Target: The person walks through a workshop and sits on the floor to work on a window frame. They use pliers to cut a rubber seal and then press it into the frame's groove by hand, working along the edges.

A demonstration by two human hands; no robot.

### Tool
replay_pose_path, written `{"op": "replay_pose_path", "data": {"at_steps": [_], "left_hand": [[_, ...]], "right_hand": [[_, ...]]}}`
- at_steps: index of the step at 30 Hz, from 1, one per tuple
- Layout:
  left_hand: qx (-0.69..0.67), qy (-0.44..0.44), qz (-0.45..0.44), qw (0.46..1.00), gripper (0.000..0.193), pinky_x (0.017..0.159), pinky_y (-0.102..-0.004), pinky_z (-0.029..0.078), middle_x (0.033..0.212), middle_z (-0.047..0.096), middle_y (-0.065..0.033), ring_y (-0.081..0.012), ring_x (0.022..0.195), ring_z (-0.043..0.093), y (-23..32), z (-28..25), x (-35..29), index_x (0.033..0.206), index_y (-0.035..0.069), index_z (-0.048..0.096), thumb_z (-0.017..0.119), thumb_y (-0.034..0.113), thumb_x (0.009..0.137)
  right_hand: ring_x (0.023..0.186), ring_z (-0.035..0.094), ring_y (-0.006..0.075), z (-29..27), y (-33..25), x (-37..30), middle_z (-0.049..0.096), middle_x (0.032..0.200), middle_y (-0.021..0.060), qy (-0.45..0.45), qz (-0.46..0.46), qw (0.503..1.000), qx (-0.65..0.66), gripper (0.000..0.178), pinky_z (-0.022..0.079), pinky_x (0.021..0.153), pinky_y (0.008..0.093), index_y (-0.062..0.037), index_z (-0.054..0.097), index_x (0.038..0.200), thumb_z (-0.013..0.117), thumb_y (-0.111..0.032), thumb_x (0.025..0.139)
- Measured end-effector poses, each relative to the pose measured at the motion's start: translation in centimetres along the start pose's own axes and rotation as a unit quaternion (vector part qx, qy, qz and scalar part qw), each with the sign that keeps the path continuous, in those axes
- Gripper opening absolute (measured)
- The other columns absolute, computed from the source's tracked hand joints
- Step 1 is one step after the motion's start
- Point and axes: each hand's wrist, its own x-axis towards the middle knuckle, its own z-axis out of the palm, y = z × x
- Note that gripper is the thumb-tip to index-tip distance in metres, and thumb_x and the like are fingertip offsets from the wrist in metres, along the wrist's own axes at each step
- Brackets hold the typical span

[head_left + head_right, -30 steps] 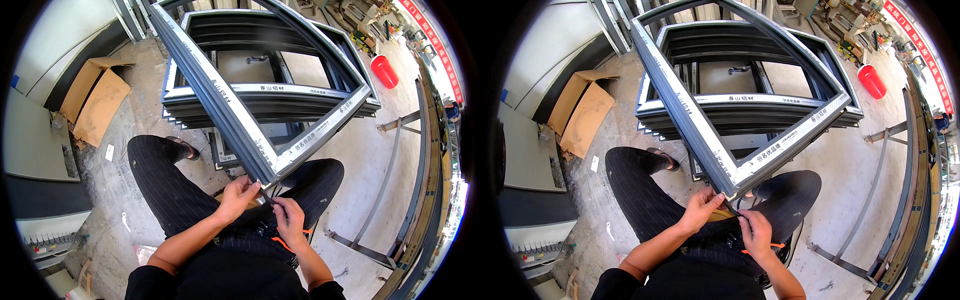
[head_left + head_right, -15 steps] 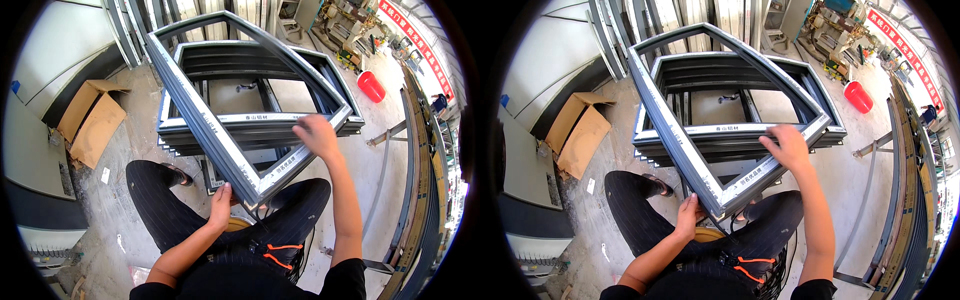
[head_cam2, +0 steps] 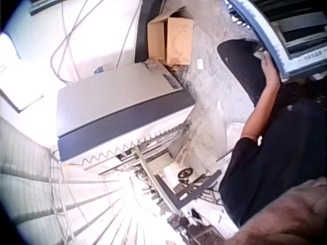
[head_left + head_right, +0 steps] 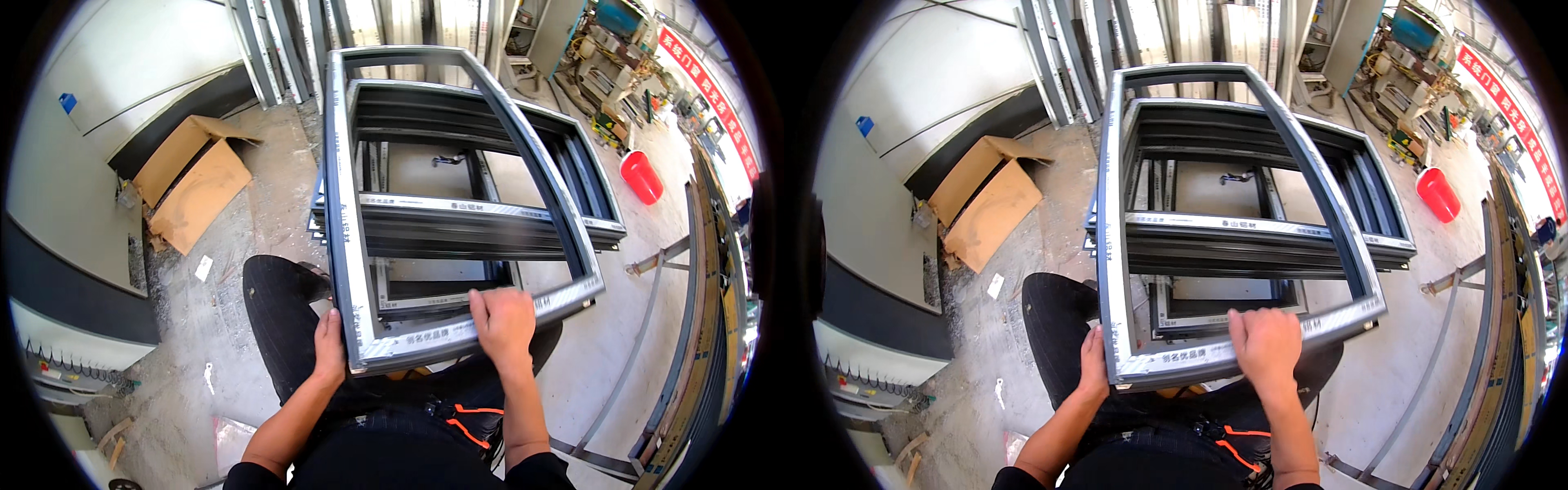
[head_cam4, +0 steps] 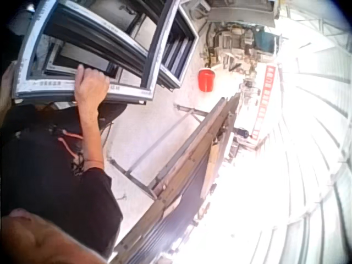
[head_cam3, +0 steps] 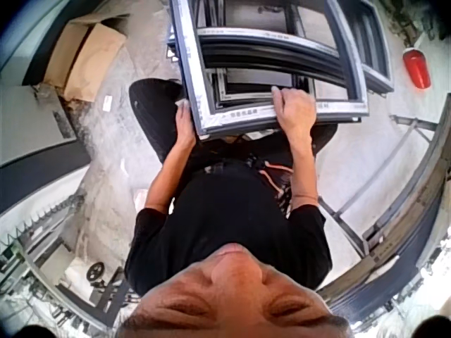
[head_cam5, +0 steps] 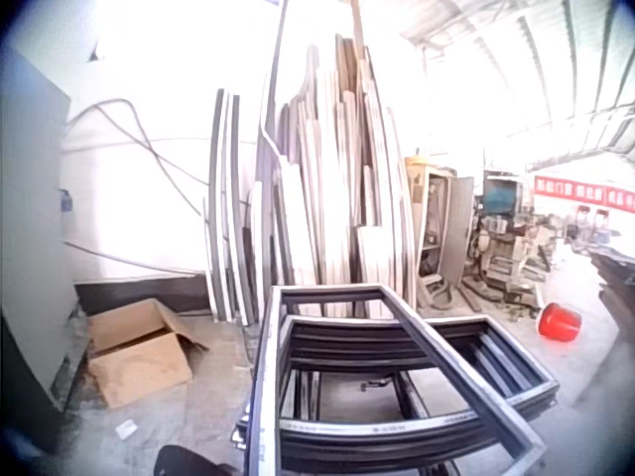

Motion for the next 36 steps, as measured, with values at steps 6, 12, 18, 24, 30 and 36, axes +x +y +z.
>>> {"op": "replay_pose_path", "data": {"at_steps": [6, 12, 18, 24, 30, 36], "left_hand": [[0.038, -0.015, -0.049, 0.998, 0.039, 0.075, -0.0243, 0.043, 0.088, 0.056, -0.0011, -0.0089, 0.081, 0.051, 1.2, -3.1, -0.7, 0.106, 0.0, 0.057, 0.042, 0.036, 0.102], [0.109, -0.026, -0.029, 0.993, 0.037, 0.074, -0.0243, 0.041, 0.088, 0.055, -0.0014, -0.0083, 0.079, 0.047, 2.7, 0.3, 0.0, 0.106, -0.001, 0.057, 0.042, 0.033, 0.102], [0.087, -0.076, 0.014, 0.993, 0.042, 0.078, -0.0267, 0.042, 0.092, 0.058, -0.0048, -0.0108, 0.083, 0.05, 2.0, 5.3, 8.2, 0.108, -0.002, 0.058, 0.041, 0.036, 0.101], [0.07, -0.101, 0.007, 0.992, 0.044, 0.08, -0.0265, 0.043, 0.094, 0.06, -0.0058, -0.0113, 0.085, 0.053, 1.6, 7.6, 10.5, 0.109, -0.002, 0.058, 0.04, 0.037, 0.102], [0.039, -0.089, -0.039, 0.995, 0.046, 0.09, -0.0257, 0.04, 0.105, 0.059, -0.008, -0.0128, 0.098, 0.052, 0.5, 6.3, 5.2, 0.116, -0.003, 0.057, 0.039, 0.037, 0.102], [-0.049, -0.173, -0.235, 0.955, 0.041, 0.083, -0.03, 0.047, 0.104, 0.061, -0.0129, -0.0179, 0.091, 0.06, 3.0, 2.3, -1.2, 0.122, -0.001, 0.045, 0.04, 0.035, 0.102]], "right_hand": [[0.066, 0.052, 0.0294, -0.9, -3.1, -3.4, 0.053, 0.062, 0.0086, -0.018, 0.016, 1.0, 0.004, 0.029, 0.037, 0.066, 0.0416, -0.008, 0.056, 0.061, 0.066, -0.026, 0.082], [0.065, 0.052, 0.0296, -1.0, -1.9, -2.3, 0.053, 0.062, 0.0097, -0.025, 0.054, 0.997, -0.039, 0.027, 0.037, 0.065, 0.0407, -0.0067, 0.056, 0.061, 0.065, -0.022, 0.082], [0.065, 0.053, 0.0345, 1.6, 2.4, 2.5, 0.054, 0.062, 0.0135, 0.071, 0.087, 0.992, -0.066, 0.036, 0.037, 0.063, 0.0432, -0.0047, 0.051, 0.059, 0.059, -0.025, 0.087], [0.063, 0.053, 0.0354, 1.6, 4.3, 3.9, 0.056, 0.062, 0.014, 0.055, 0.08, 0.993, -0.063, 0.036, 0.039, 0.064, 0.0443, -0.0035, 0.055, 0.062, 0.056, -0.026, 0.09], [0.071, 0.055, 0.0332, 0.1, 4.1, 0.6, 0.059, 0.07, 0.0135, 0.01, 0.079, 0.995, -0.056, 0.026, 0.04, 0.069, 0.0422, -0.0023, 0.057, 0.069, 0.058, -0.019, 0.089], [0.082, 0.059, 0.031, -1.5, 1.6, -1.6, 0.063, 0.088, 0.0132, 0.128, 0.007, 0.992, -0.009, 0.008, 0.044, 0.078, 0.0382, 0.0012, 0.061, 0.089, 0.06, 0.003, 0.081]]}}
